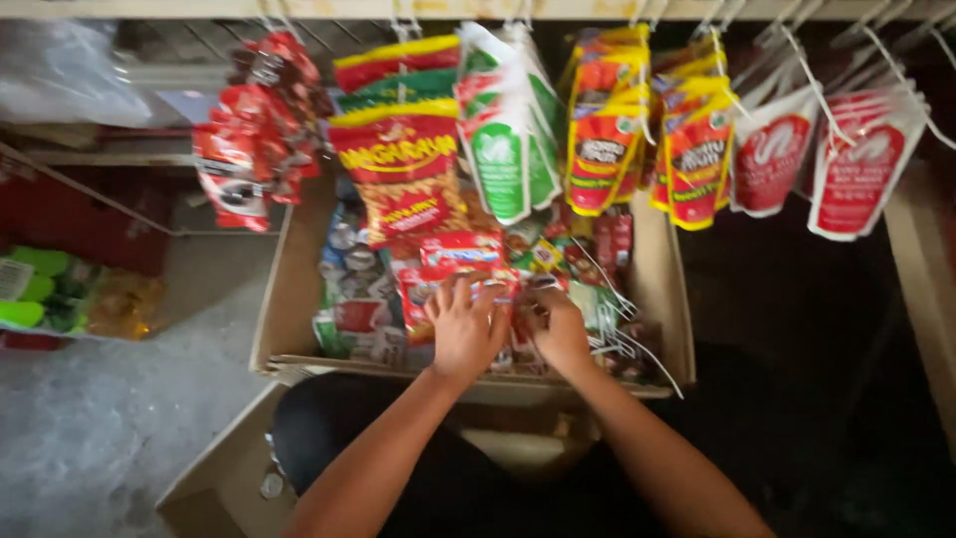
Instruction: Stocking and organizing various snack and condiment pouches on wire shelving and hooks.
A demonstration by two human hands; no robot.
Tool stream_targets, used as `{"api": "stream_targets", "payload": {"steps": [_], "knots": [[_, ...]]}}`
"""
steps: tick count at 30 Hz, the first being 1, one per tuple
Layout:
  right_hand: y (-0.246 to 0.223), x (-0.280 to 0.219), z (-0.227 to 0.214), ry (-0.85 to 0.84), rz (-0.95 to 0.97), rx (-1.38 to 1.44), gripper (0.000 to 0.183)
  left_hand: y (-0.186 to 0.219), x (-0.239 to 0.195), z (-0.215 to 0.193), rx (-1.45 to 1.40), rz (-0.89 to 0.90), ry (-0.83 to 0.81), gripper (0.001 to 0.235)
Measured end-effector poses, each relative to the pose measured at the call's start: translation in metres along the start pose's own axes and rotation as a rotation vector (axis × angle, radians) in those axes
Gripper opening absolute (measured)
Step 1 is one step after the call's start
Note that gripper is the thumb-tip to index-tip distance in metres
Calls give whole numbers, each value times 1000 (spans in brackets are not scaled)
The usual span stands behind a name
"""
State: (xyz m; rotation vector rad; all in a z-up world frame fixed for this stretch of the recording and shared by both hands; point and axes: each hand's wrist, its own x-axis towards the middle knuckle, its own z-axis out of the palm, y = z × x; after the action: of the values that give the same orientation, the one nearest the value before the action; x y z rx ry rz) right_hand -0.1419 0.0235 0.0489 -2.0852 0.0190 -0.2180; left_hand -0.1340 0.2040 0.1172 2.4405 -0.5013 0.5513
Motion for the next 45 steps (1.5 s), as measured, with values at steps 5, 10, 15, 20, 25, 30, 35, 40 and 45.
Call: {"api": "stream_targets", "payload": {"steps": [5, 10, 15, 20, 25, 30, 35, 40, 45], "knots": [[75, -17, -31, -105, 61, -317, 39, 4, -12, 72, 57, 8, -421, 31], [106, -19, -39, -351, 237, -447, 52, 3, -28, 147, 126, 59, -716, 47], [118, -14, -36, -545, 152, -382, 42, 24, 7, 126, 279, 2, -918, 75], [124, -13, -36, -419, 118, -298, 38, -3, -7, 141, 282, -63, -916, 74], [83, -1, -53, -185, -6, -200, 28, -10, -26, 137, 291, -9, -881, 57], [31, 6, -71, 44, -270, -164, 29, 1, -22, 100, 43, -129, -794, 39], [-34, 6, -97, 158, -414, -223, 37, 11, -17, 78, -209, -148, -635, 33], [-81, 24, -132, 361, -542, -292, 35, 58, 22, -5, -25, 184, -336, 27], [-120, 48, -161, 462, -239, 79, 24, 106, 62, -86, -88, 243, 331, 46]]}}
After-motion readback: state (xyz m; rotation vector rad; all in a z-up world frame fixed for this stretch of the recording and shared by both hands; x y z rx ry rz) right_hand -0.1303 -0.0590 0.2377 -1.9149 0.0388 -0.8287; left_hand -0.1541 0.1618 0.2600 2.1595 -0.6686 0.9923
